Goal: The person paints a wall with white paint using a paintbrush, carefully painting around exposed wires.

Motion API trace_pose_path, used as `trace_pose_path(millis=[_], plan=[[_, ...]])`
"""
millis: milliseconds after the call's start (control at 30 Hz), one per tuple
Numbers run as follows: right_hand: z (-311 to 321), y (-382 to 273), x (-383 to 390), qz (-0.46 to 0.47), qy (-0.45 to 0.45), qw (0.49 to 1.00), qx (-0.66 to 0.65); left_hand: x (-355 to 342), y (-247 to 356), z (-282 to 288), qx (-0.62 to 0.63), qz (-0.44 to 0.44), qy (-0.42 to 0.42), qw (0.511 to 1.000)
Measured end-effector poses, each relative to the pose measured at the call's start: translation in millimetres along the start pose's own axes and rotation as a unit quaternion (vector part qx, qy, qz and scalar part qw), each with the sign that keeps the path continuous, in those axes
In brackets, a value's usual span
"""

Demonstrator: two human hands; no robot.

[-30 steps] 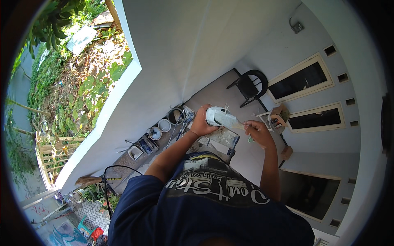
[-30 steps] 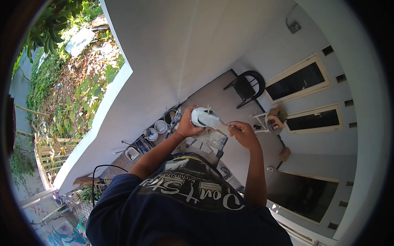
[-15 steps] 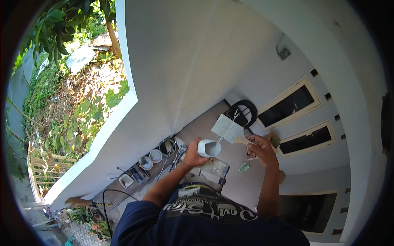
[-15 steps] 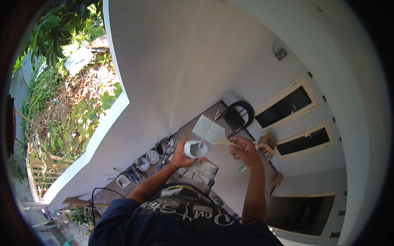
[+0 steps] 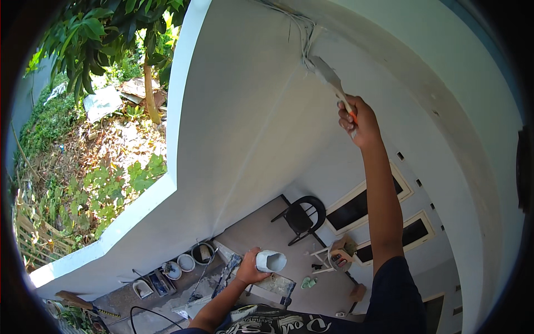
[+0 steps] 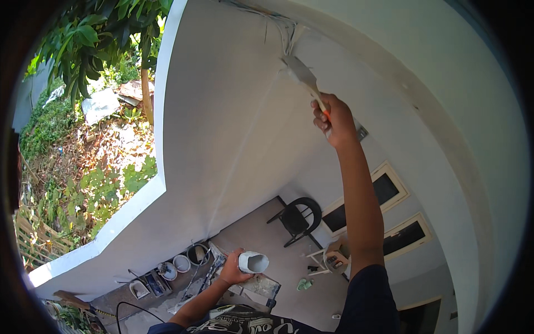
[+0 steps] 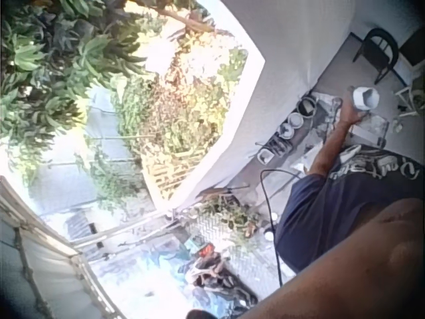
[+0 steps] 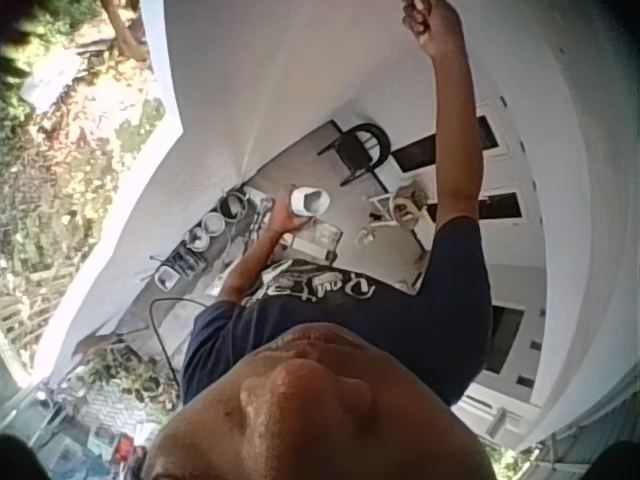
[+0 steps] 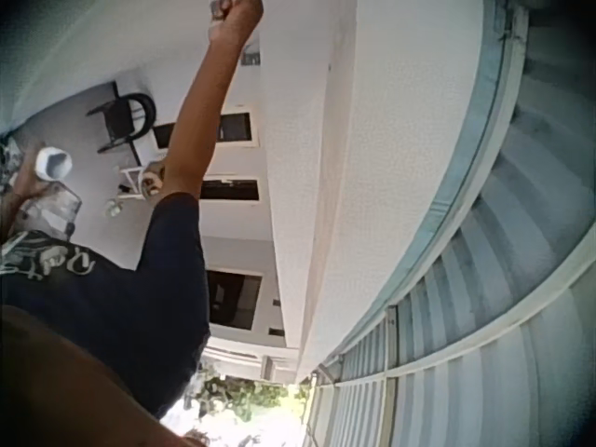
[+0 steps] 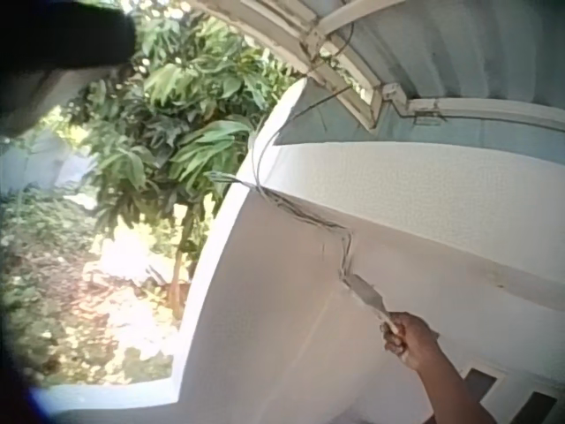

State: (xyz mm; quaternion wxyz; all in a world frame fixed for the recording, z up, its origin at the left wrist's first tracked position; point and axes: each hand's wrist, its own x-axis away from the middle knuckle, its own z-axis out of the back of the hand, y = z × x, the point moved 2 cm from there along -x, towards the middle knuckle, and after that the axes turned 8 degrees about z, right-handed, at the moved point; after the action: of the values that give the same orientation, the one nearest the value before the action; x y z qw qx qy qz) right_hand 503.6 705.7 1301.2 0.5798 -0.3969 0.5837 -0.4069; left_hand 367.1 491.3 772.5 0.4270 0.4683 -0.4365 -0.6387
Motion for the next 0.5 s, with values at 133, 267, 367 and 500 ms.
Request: trace_pose_path(millis=[133, 267, 367, 500], plan=[[9, -7, -90, -0.017, -0.028, 0.999, -0.01, -1, 1, 0, 0.003, -0.006, -0.014, 1.0], [9, -10, -145, -0.014, -0.004, 0.999, -0.037, 1, 5, 2, 0.012, 0.003, -0.002, 1.0], [10, -6, -172, 0.0, 0.017, 0.999, -0.035, 1, 5, 4, 0.012, 0.01, -0.01, 1.0], [23, -13, -207, 0.004, 0.016, 1.0, -0.019, -5, -2, -2, 0.007, 0.016, -0.051, 0.999]])
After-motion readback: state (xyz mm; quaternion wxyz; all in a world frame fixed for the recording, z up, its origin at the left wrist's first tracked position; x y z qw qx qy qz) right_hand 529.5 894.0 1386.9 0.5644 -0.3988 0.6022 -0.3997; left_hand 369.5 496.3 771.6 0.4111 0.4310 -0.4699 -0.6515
